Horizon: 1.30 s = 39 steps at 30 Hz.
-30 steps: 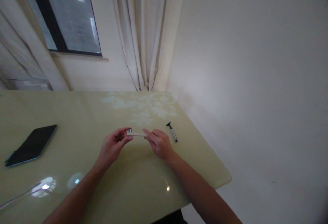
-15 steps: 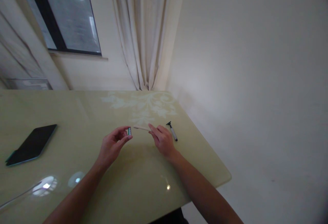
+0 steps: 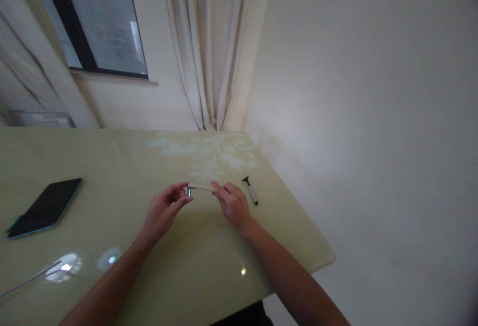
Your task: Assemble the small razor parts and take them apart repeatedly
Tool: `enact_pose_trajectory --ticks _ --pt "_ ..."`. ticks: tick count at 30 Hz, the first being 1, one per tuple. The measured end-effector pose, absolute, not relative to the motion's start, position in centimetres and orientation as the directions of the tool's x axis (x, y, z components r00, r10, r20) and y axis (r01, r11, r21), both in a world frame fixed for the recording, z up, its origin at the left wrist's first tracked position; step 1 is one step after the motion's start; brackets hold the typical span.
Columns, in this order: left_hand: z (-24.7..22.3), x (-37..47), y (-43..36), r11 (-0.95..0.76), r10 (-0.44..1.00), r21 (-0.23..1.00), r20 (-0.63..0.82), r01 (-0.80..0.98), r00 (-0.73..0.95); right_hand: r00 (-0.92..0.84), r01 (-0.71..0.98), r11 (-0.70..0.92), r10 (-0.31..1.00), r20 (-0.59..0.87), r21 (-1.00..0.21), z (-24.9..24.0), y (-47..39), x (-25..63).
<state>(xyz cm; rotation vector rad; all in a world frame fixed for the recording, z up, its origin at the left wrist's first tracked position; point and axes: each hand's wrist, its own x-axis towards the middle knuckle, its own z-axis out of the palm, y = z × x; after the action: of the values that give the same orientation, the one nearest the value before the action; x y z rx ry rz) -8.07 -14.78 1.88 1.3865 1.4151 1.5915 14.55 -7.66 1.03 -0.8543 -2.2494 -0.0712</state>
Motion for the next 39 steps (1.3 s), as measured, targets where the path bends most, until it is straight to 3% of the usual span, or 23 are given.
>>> enact_pose_trajectory --ticks 6,11,15,20,25,29,34,39 --pt "2.12 -8.03 -14.86 -0.246 0.907 0.945 0.303 0.217 -0.291 -0.573 0.564 0.812 0.517 0.636 -0.152 1.07 -7.88 14.59" --pt "2.04 -7.99 -14.78 -0.257 0.902 0.939 0.318 0.228 -0.292 -0.504 0.632 0.752 0.581 0.639 -0.185 1.09 -7.84 14.55" --pt "2.08 -8.02 -14.82 -0.253 0.902 0.938 0.317 0.235 -0.294 -0.563 0.570 0.807 0.523 0.639 -0.158 1.05 -8.05 14.65" --pt "2.32 -8.02 -14.93 -0.246 0.898 0.933 0.321 0.261 -0.302 -0.469 0.651 0.735 0.587 0.660 -0.190 1.15 -8.06 14.60" --pt "2.27 -8.06 -14.79 -0.249 0.898 0.938 0.316 0.242 -0.304 -0.548 0.585 0.793 0.542 0.638 -0.172 1.18 -8.05 14.80" --pt "2.04 -8.10 -14.69 -0.255 0.897 0.939 0.319 0.233 -0.305 -0.483 0.638 0.740 0.601 0.637 -0.214 1.27 -8.07 14.77" --pt "1.84 -8.09 -14.71 -0.250 0.896 0.929 0.329 0.271 -0.299 -0.564 0.539 0.817 0.531 0.633 -0.205 1.24 -7.98 14.77" --pt "1.88 -8.05 -14.72 -0.250 0.896 0.925 0.333 0.288 -0.293 -0.463 0.591 0.762 0.590 0.661 -0.267 1.13 -7.80 14.66"
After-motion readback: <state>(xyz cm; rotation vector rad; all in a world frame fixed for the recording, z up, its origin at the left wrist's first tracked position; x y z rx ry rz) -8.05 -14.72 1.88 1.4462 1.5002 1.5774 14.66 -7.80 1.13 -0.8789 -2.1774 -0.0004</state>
